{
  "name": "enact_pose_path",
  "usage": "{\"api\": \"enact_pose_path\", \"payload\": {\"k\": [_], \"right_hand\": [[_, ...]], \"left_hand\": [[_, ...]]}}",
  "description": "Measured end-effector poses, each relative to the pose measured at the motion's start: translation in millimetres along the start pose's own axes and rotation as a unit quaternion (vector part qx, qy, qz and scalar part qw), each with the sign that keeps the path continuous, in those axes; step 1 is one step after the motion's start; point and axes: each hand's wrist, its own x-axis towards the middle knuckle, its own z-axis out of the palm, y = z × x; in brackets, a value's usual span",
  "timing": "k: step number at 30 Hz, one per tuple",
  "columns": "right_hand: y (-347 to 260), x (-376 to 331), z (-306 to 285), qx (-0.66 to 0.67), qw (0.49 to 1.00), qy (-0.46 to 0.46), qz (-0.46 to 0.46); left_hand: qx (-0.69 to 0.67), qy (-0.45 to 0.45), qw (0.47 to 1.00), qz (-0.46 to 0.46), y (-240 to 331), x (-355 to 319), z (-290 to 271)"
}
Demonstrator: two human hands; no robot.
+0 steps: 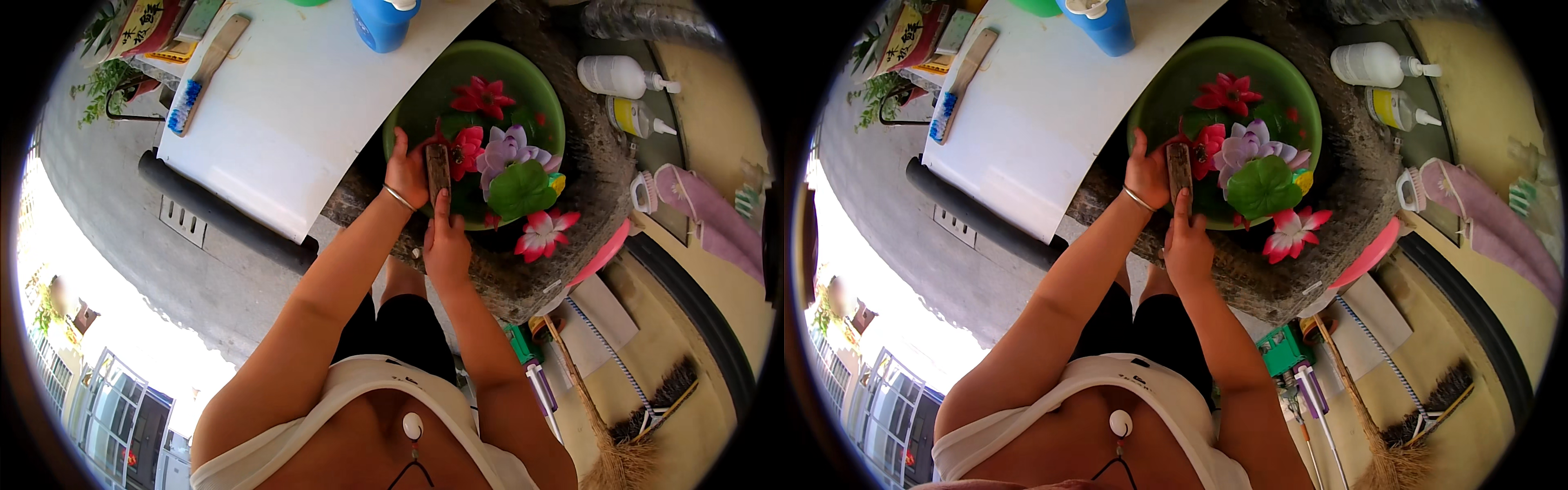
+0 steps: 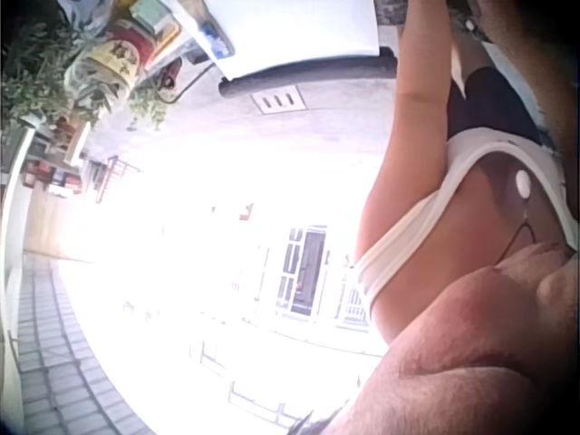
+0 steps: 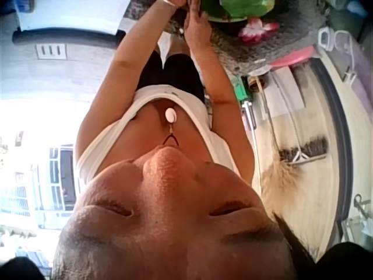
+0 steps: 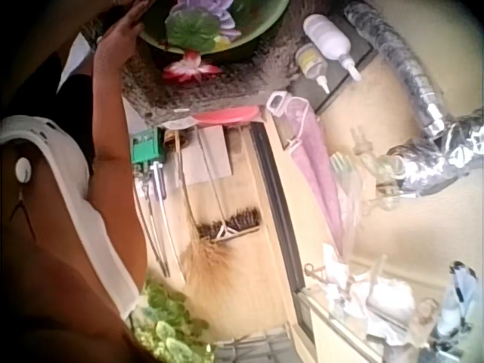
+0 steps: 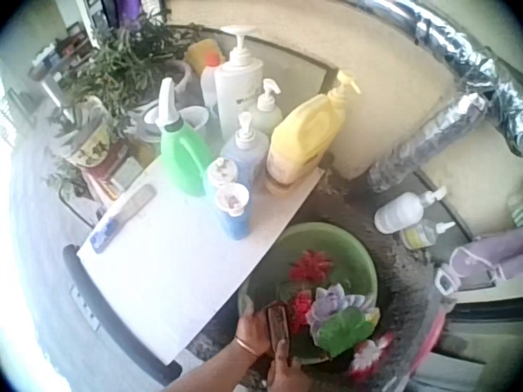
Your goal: The person scrubs a bouquet of artificial flowers in a green basin using a brush and water. After scrubbing the flowers, the person rinses them under a running tap and places the bouquet on a white surface to dry.
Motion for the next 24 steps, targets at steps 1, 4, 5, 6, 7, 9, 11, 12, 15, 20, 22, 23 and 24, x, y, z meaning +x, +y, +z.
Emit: {"api": "enact_pose_path", "payload": {"k": [1, 4, 5, 6, 7, 9, 11, 12, 15, 20, 22, 23, 24], "right_hand": [[4, 9, 1, -0.004, 1.000, 0.028, -0.009], [10, 54, -5, 0.045, 0.998, 0.001, 0.053], [7, 48, -8, 0.026, 0.999, -0.006, 0.047], [0, 31, -10, 0.009, 0.999, -0.016, 0.040], [-6, 14, -11, -0.008, 0.999, -0.026, 0.033], [-10, 5, -7, -0.009, 1.000, 0.015, 0.008], [-6, 25, -10, 0.001, 0.999, 0.034, 0.036], [2, 43, -7, -0.001, 0.995, 0.098, -0.009], [-10, 29, -12, -0.007, 0.998, 0.002, 0.057], [5, 37, -8, -0.007, 0.995, 0.100, -0.006], [-4, 44, -19, 0.011, 0.998, 0.009, 0.056], [-10, 34, -23, 0.010, 0.996, -0.038, 0.076], [-9, 14, -16, 0.020, 0.998, -0.024, 0.047]], "left_hand": [[0.017, -0.012, 1.000, -0.001, -9, -4, 0], [0.051, -0.030, 0.998, -0.012, -37, -5, -10], [0.014, -0.037, 0.999, -0.002, -34, -4, -10], [-0.022, -0.041, 0.999, 0.011, -25, -6, -11], [-0.059, -0.045, 0.997, 0.023, -16, -8, -12], [-0.030, -0.072, 0.996, 0.051, -14, -9, -15], [-0.008, -0.044, 0.998, 0.044, -38, -11, -9], [0.004, -0.032, 0.999, 0.038, -43, -11, -6], [-0.008, 0.000, 0.999, 0.053, -32, -10, -6], [0.022, 0.026, 0.999, 0.042, -47, -17, -3], [-0.006, -0.013, 1.000, 0.027, -44, -11, -13], [-0.014, -0.001, 0.999, 0.037, -33, -7, -12], [-0.023, 0.014, 0.999, 0.047, -21, -8, -10]]}}
